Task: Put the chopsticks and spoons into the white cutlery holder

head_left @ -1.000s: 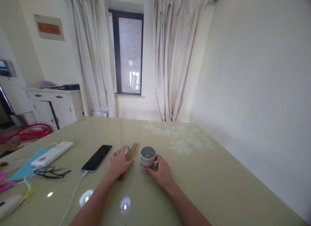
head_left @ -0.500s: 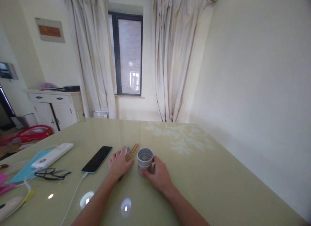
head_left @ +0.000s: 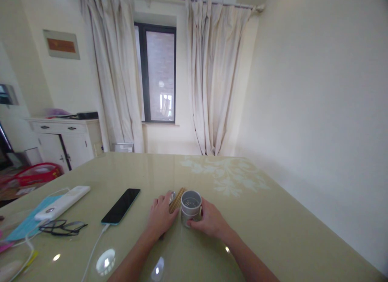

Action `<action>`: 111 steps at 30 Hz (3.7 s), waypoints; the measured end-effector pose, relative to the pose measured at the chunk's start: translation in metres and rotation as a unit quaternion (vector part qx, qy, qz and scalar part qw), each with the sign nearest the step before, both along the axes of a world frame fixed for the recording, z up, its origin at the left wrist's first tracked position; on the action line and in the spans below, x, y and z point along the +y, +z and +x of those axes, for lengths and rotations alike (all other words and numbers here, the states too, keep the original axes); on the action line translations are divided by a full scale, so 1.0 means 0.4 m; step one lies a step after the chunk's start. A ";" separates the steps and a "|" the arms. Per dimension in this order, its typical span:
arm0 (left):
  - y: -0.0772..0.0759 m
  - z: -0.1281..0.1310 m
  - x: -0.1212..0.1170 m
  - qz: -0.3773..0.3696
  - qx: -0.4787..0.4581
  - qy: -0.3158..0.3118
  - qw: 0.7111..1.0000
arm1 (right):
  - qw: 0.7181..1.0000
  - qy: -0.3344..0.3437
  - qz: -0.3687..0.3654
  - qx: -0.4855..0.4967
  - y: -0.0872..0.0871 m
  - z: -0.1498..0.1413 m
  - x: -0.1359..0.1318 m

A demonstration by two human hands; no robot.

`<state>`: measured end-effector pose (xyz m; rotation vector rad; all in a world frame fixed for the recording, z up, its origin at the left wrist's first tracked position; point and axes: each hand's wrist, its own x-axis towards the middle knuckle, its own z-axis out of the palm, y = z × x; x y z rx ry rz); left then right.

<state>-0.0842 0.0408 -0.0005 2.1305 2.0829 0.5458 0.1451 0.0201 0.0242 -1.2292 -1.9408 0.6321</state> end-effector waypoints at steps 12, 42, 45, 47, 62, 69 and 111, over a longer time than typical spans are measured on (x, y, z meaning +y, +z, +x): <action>-0.021 0.132 -0.054 0.003 -0.016 -0.041 0.999 | 0.977 0.155 -0.139 0.042 0.079 0.211 -0.043; 0.099 0.159 -0.075 0.205 -0.367 -0.084 0.903 | 0.992 -0.005 -0.020 0.125 0.063 0.180 -0.022; 0.097 0.158 -0.103 0.298 -0.361 -0.184 0.864 | 0.984 0.052 0.013 0.171 0.147 0.113 -0.043; 0.097 0.162 -0.117 0.316 -0.344 -0.264 0.844 | 0.975 0.112 0.019 0.190 0.215 0.072 -0.053; 0.045 0.144 -0.067 0.048 0.025 -0.136 0.989 | 0.978 0.131 -0.128 0.096 0.331 0.121 0.041; 0.042 0.158 -0.093 0.040 0.077 -0.086 0.993 | 0.972 0.115 -0.203 0.026 0.299 0.096 0.059; 0.039 0.129 -0.073 0.075 0.050 -0.126 0.988 | 0.976 0.016 0.038 0.212 0.425 0.188 -0.003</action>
